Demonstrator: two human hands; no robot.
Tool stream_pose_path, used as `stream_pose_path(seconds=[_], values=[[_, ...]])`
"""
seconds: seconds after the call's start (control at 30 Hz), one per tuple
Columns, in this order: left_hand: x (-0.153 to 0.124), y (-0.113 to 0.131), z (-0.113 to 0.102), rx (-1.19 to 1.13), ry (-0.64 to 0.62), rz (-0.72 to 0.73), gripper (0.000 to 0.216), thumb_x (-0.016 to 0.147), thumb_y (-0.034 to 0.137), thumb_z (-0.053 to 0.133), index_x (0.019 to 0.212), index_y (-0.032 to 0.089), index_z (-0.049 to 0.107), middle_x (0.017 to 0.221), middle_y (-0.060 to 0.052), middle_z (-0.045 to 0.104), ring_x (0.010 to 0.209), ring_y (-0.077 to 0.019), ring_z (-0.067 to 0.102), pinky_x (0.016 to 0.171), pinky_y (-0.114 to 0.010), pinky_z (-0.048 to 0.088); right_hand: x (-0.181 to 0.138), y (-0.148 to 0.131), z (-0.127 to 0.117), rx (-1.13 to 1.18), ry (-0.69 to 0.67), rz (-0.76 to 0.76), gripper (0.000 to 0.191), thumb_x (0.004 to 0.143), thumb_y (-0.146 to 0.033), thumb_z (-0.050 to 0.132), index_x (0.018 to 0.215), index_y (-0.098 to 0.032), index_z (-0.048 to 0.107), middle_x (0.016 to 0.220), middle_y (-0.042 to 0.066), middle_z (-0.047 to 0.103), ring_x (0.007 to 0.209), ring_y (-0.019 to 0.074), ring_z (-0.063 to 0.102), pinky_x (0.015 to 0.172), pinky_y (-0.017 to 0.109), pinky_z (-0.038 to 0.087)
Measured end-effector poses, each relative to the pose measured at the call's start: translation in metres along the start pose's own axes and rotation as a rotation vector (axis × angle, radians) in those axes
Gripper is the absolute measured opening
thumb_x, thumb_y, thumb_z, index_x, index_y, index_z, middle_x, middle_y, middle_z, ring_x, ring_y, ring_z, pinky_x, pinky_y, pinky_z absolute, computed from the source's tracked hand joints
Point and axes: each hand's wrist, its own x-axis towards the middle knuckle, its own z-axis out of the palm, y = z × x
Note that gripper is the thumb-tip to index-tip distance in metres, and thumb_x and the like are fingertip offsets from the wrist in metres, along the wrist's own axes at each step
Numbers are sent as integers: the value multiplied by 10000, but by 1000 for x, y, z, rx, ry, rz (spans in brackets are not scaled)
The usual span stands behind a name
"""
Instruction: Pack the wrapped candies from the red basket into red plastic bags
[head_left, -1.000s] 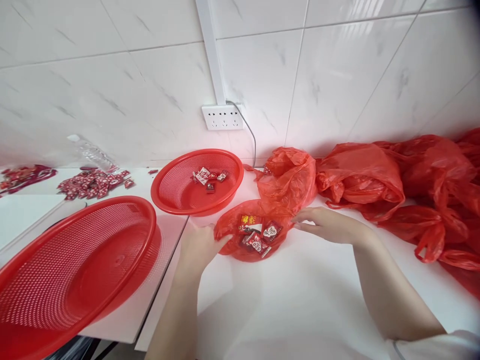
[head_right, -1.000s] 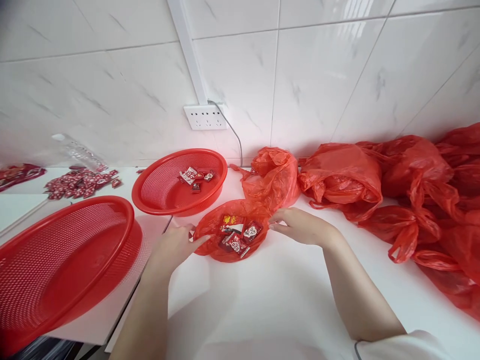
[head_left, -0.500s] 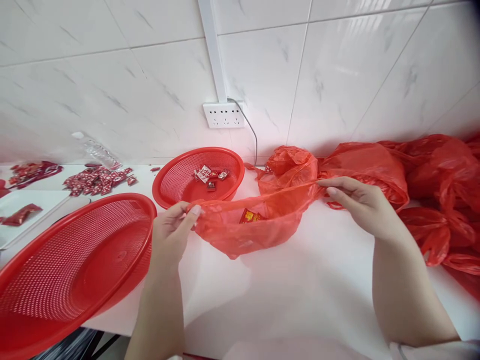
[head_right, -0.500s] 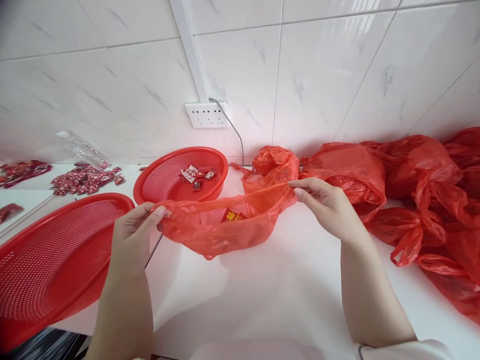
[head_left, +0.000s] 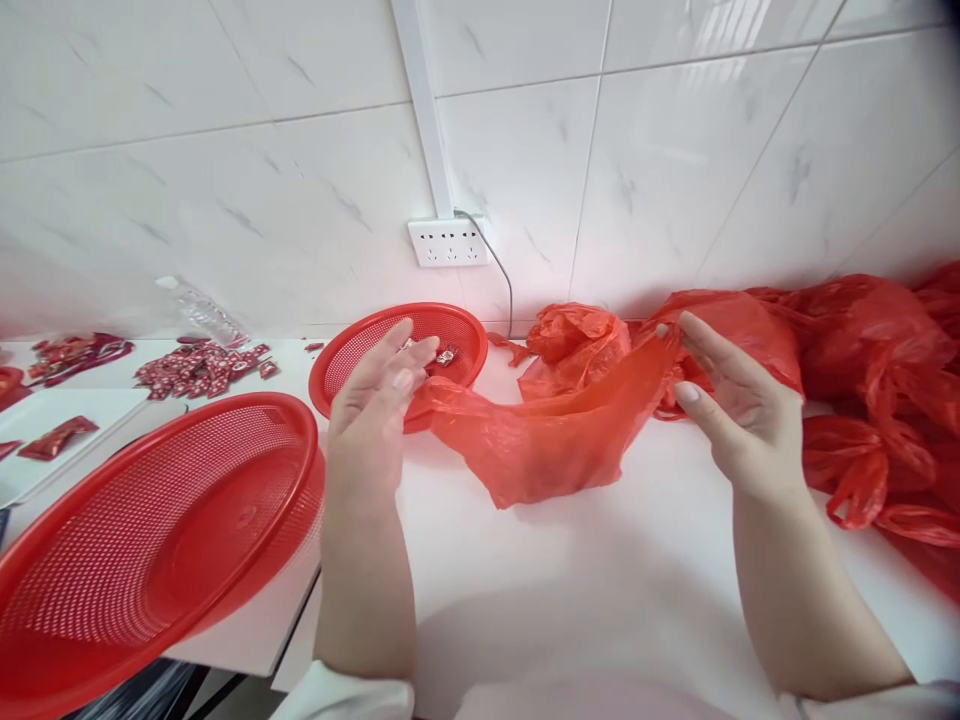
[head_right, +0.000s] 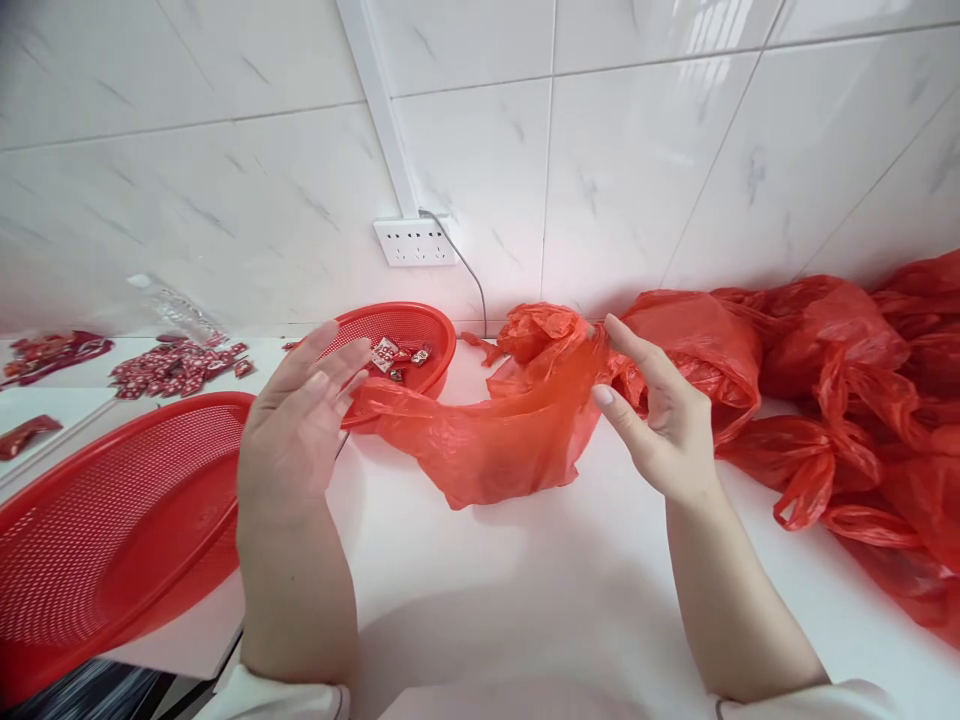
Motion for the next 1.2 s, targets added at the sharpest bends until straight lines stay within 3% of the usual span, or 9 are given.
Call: stream_pose_path(seconds=[0.13,0.27,0.37,0.53,0.7,1.03,1.2], values=[[-3,-8,0,232,-60,-10,415,807,351,665,1209,258,616,1215,-73,640,1236,-267,527,1079,-449,383,0,0,0,-64,-5,-5,498,850,-366,655,1329,-315,528,1361,29,560,1285,283,498,1090,516,417],[0,-20,-7,381,5,11,443,803,330,677,1229,267,575,1326,-71,556,1276,-255,487,1072,-424,392,1,-2,0,-57,6,-13,444,854,-354,649,1284,-298,556,1309,45,591,1246,271,532,1080,491,428],[4,-32,-7,363,17,-21,468,802,317,680,1246,258,543,1347,-82,538,1287,-242,478,1085,-424,378,1,-4,0,-47,-5,-10,399,854,-348,651,1243,-294,581,1266,50,612,1218,268,553,1071,491,432],[10,-46,-3,247,-125,-149,481,798,334,684,1251,267,535,1419,-74,491,1309,-257,460,1082,-436,385,1,-7,0,-87,-24,1,331,859,-368,642,1181,-293,614,1204,47,648,1185,274,577,1038,496,452],[12,-50,-3,262,-140,-159,501,797,336,686,1262,269,513,1424,-75,489,1313,-256,455,1073,-427,393,1,-7,1,-108,-30,-17,297,867,-361,632,1151,-274,632,1172,57,663,1153,274,597,1014,479,467],[13,-52,-1,266,-156,-209,340,816,353,677,1124,231,600,1328,-68,573,1286,-244,476,1065,-406,388,1,-1,1,-99,-60,-15,282,862,-312,643,1141,-272,643,1166,53,665,1146,269,594,1006,473,463],[13,-53,-1,278,-219,-182,417,823,356,669,1220,255,591,1398,-68,517,1334,-251,423,1075,-409,377,1,2,0,-129,-93,-15,262,865,-291,637,1126,-270,651,1137,50,666,1148,264,587,1004,451,455]])
